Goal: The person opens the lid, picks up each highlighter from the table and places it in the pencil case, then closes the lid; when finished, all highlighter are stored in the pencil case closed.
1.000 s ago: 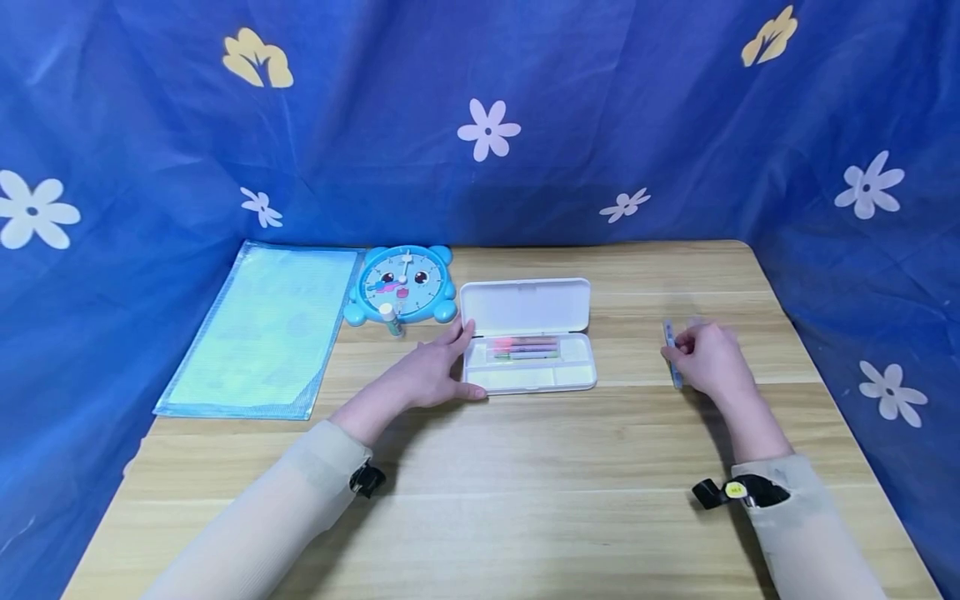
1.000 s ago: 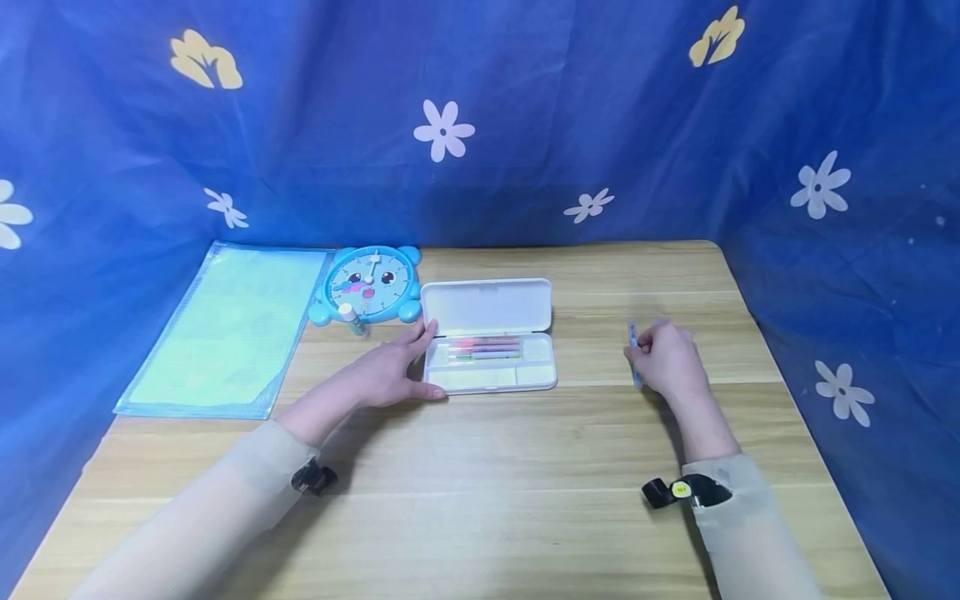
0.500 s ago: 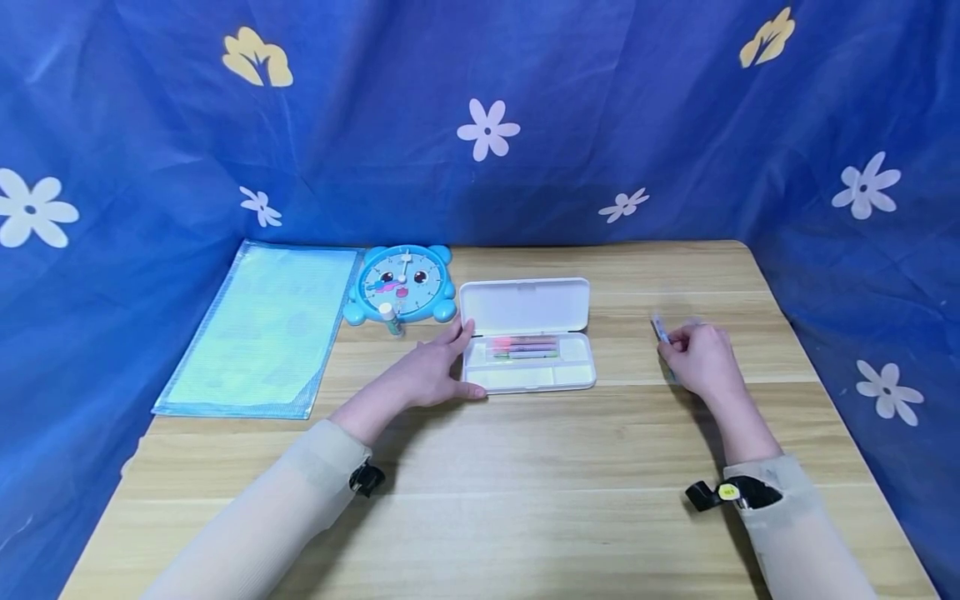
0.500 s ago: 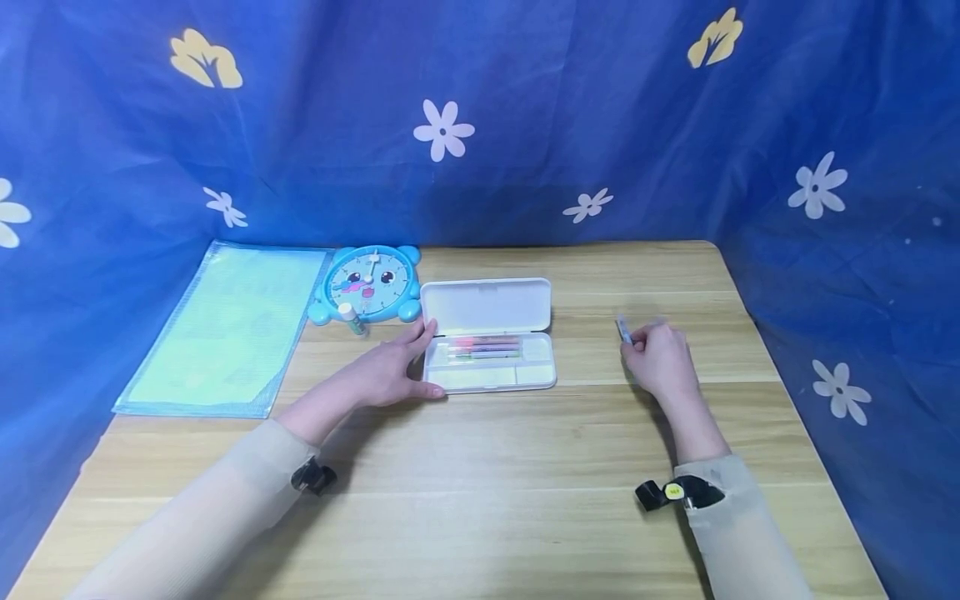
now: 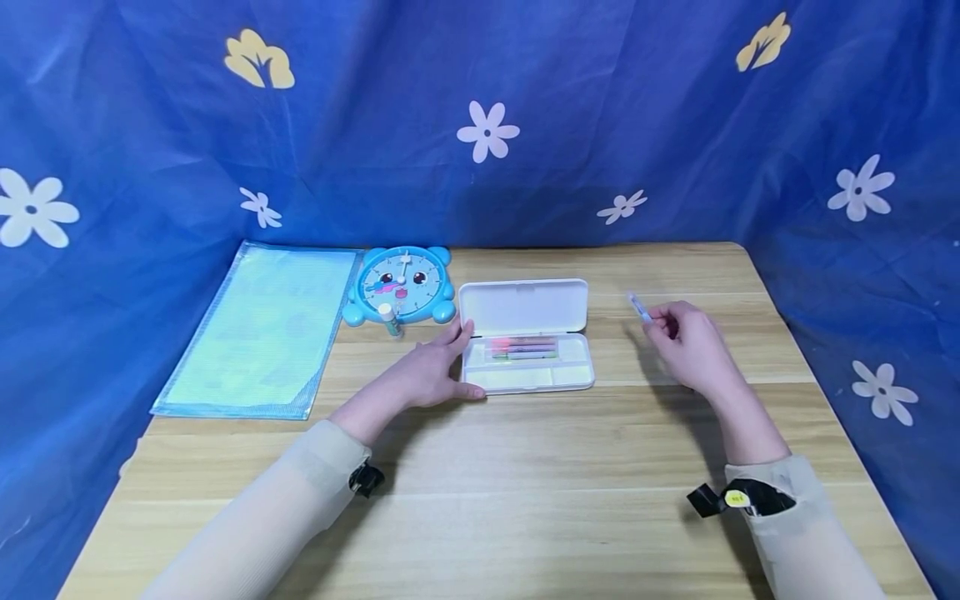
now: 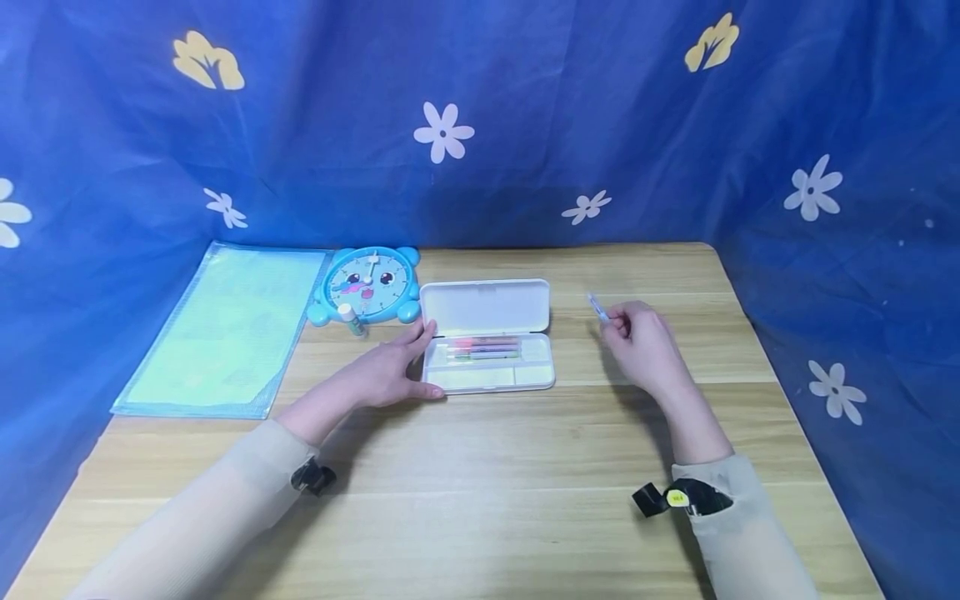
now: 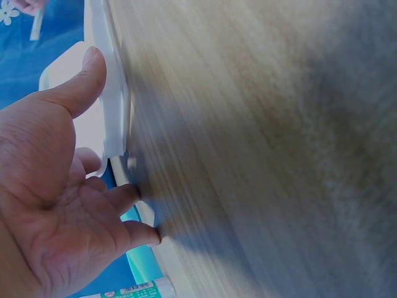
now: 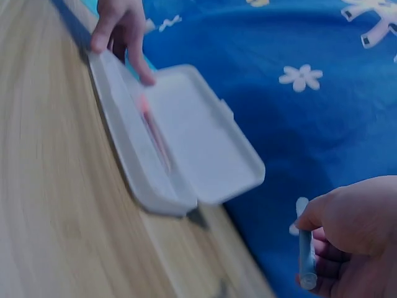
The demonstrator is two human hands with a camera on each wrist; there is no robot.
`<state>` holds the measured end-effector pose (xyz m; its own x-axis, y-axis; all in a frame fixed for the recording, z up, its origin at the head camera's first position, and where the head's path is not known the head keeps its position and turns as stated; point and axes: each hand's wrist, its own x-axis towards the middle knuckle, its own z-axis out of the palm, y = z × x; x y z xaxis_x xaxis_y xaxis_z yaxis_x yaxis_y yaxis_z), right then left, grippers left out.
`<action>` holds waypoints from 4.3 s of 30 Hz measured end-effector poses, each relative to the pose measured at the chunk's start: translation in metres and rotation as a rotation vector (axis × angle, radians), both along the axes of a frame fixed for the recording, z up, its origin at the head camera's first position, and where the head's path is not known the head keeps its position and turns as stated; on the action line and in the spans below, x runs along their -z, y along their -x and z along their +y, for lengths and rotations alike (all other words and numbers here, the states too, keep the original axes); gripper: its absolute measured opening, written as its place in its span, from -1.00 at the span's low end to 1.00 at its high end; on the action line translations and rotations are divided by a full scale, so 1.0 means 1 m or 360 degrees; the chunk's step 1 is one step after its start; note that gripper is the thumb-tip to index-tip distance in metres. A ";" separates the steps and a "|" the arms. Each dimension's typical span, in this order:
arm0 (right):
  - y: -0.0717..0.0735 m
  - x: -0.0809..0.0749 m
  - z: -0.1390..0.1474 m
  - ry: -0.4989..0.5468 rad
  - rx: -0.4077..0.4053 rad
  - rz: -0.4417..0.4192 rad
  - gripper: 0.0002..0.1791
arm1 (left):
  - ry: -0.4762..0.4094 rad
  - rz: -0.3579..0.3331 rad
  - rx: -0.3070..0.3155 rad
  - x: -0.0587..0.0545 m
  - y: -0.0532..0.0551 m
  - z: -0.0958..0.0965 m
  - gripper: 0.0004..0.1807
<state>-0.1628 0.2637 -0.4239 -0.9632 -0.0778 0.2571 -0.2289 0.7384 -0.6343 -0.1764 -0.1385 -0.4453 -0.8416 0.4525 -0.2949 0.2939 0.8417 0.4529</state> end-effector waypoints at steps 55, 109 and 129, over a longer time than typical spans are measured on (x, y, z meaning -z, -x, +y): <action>0.001 0.031 -0.159 -0.0472 -0.1103 -0.0057 -0.88 | -0.0011 0.0003 -0.0005 0.001 0.000 0.000 0.33; -0.001 0.013 0.038 -0.0159 -0.0153 -0.0120 -0.72 | -0.0009 -0.0002 -0.0008 -0.002 -0.001 0.001 0.34; -0.005 0.040 0.069 -0.0344 0.0213 -0.0160 -0.83 | -0.0005 -0.0014 -0.0014 0.000 -0.001 0.002 0.34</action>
<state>-0.1573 0.3323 -0.4642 -0.9885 0.0095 0.1508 -0.0637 0.8787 -0.4730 -0.1758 -0.1368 -0.4450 -0.8430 0.4459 -0.3010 0.2824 0.8430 0.4578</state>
